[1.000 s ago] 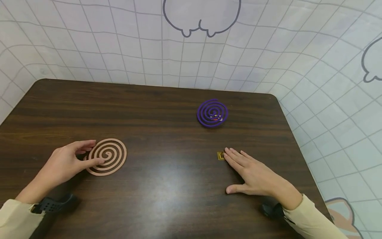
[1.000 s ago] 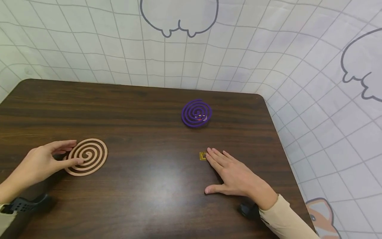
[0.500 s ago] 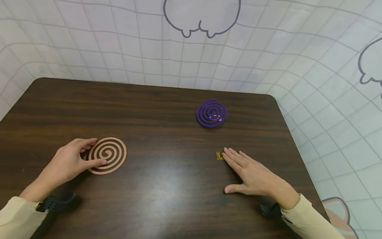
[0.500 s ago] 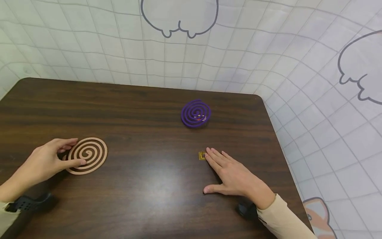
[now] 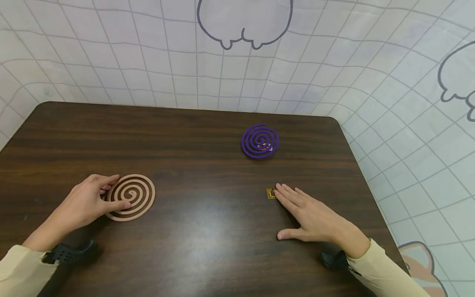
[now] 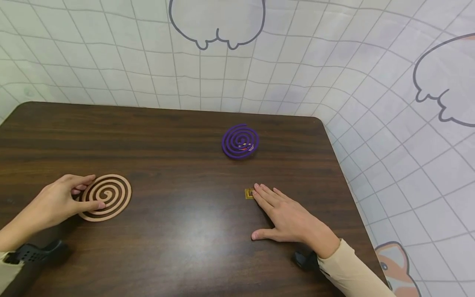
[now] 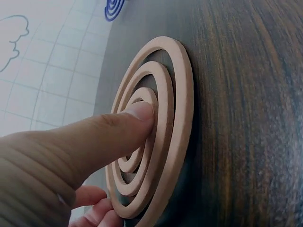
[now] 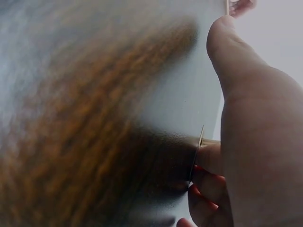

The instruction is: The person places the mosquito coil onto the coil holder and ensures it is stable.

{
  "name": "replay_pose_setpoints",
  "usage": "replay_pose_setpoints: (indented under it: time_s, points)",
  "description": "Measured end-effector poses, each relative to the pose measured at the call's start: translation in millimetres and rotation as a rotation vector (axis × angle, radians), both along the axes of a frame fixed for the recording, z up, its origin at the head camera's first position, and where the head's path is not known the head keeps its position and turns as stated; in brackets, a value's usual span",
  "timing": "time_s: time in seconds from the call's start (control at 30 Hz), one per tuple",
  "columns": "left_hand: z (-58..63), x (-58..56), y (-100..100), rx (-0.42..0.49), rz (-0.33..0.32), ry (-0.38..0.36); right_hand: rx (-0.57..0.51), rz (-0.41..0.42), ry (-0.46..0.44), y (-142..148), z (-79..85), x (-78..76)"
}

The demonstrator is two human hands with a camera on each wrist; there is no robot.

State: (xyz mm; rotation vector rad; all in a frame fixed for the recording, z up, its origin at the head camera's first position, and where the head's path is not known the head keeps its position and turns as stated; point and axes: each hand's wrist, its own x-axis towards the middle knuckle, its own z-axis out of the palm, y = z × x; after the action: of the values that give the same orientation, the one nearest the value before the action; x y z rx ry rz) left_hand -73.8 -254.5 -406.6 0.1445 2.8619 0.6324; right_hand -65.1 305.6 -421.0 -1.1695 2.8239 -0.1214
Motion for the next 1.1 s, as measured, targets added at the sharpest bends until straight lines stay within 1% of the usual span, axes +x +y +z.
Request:
replay_pose_setpoints:
  time_s: [0.37, 0.57, 0.67, 1.0, 1.1]
  points:
    - [0.7, -0.6, 2.2, -0.003, 0.010, -0.005, -0.001, -0.002, 0.001, -0.2, -1.8, -0.5]
    - [0.8, -1.5, 2.5, 0.002, 0.002, 0.005, 0.027, -0.017, -0.021, -0.1, -1.2, -0.1]
    - [0.2, -1.4, 2.9, 0.016, 0.002, 0.006, 0.036, -0.016, -0.019, 0.2, -1.5, 0.7]
    - [-2.4, -2.1, 1.7, 0.040, 0.006, -0.027, 0.041, -0.011, -0.006, 1.5, -3.5, 0.2]
    - [-2.6, -2.3, 2.5, 0.044, 0.018, -0.026, 0.040, -0.012, -0.006, 1.9, -3.9, 0.2]
